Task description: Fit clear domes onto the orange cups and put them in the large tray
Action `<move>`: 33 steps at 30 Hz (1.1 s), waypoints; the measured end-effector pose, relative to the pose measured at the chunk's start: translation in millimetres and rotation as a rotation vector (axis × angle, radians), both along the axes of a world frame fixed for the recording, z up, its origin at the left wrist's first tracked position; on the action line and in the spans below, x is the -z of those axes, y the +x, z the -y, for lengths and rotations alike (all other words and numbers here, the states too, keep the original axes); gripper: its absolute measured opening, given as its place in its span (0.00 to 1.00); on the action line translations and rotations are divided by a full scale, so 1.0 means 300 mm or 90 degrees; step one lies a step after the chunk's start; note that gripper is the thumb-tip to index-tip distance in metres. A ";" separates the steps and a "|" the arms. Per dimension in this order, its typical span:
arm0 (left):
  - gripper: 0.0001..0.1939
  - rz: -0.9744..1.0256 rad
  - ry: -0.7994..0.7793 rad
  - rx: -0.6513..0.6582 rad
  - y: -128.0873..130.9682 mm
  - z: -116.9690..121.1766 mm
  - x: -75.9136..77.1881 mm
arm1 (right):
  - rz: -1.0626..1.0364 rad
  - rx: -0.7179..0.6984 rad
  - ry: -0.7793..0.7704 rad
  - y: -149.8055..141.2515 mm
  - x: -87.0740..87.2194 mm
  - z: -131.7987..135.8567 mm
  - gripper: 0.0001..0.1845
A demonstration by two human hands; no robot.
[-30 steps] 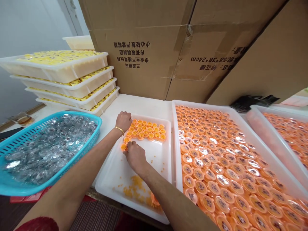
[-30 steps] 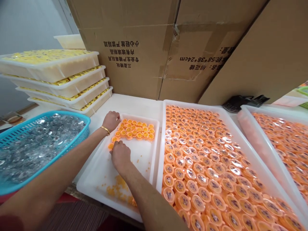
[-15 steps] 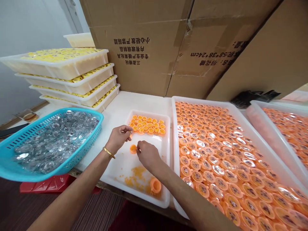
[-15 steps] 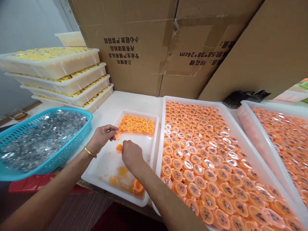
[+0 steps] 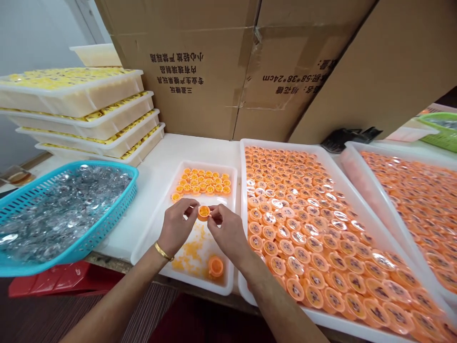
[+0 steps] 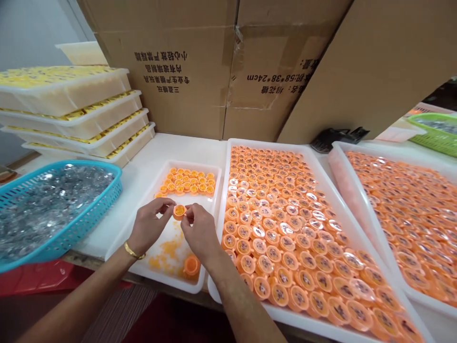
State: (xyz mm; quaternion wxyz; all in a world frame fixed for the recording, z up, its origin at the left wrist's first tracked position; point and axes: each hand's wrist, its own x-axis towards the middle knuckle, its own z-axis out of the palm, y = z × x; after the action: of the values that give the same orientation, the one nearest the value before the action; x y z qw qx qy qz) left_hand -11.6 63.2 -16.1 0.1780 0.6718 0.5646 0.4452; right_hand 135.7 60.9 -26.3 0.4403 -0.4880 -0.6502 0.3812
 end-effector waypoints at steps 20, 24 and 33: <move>0.12 0.441 -0.321 0.098 -0.015 0.000 -0.032 | -0.172 -0.011 -0.098 0.008 -0.023 0.009 0.06; 0.09 0.537 -0.357 0.143 -0.023 0.011 -0.031 | -0.192 -0.008 -0.111 0.006 -0.024 0.008 0.07; 0.05 0.757 -0.384 0.158 -0.041 0.012 -0.028 | -0.198 0.021 -0.110 0.005 -0.026 0.009 0.06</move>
State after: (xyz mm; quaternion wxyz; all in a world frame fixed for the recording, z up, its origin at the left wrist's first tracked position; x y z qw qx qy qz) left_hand -23.8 59.6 -7.6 0.6874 0.2936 0.3889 0.5385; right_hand 137.2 58.3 -18.5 0.4981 -0.4695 -0.5311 0.4994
